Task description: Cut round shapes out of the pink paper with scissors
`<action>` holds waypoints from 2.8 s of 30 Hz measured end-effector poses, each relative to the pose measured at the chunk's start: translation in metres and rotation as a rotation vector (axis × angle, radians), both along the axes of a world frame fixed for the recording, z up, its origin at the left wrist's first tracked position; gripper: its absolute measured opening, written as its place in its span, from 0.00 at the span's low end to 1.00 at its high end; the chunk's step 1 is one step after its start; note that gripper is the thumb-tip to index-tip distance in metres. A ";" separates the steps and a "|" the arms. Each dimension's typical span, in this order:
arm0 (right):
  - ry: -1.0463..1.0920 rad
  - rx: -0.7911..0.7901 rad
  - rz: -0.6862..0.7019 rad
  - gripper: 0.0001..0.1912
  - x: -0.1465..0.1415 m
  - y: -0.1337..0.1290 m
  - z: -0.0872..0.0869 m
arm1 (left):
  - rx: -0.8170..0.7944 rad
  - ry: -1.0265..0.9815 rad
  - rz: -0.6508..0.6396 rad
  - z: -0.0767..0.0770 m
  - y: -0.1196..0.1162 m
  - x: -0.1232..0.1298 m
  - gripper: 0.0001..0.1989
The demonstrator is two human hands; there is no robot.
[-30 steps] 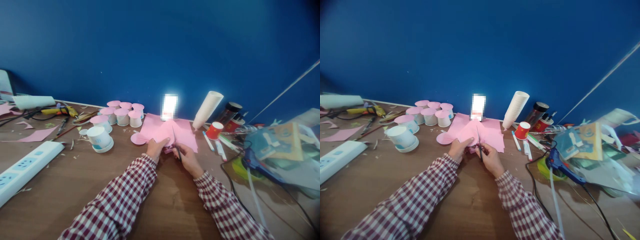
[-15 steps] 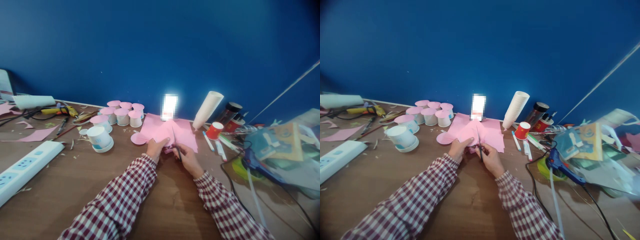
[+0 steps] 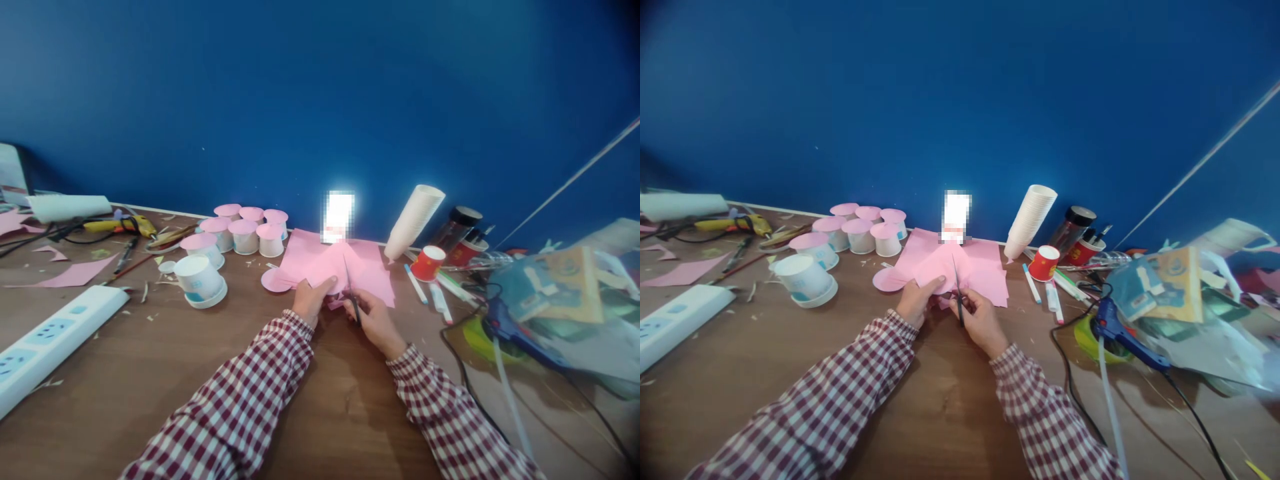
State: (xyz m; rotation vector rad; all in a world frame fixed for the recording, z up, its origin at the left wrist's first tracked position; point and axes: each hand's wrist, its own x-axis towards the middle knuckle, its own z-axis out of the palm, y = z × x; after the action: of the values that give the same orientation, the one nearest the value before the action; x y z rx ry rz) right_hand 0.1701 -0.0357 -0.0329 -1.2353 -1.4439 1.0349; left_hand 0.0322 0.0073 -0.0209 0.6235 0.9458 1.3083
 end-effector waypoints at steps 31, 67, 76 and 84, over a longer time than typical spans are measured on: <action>0.039 -0.046 0.050 0.20 0.000 0.000 -0.001 | -0.026 0.010 -0.013 -0.007 0.003 -0.002 0.21; 0.015 -0.023 0.058 0.20 -0.001 0.001 -0.001 | -0.037 -0.036 -0.001 -0.004 0.001 -0.001 0.20; 0.012 -0.030 0.068 0.19 0.001 0.002 -0.005 | -0.056 -0.021 0.011 -0.005 0.002 -0.002 0.20; 0.035 -0.036 0.065 0.20 -0.001 0.002 -0.002 | -0.032 -0.036 -0.013 -0.011 0.005 -0.001 0.23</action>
State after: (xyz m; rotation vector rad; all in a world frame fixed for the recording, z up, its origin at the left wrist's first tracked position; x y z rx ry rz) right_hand 0.1693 -0.0338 -0.0353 -1.1962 -1.4523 1.1258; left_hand 0.0310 0.0124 -0.0319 0.5791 0.9305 1.2867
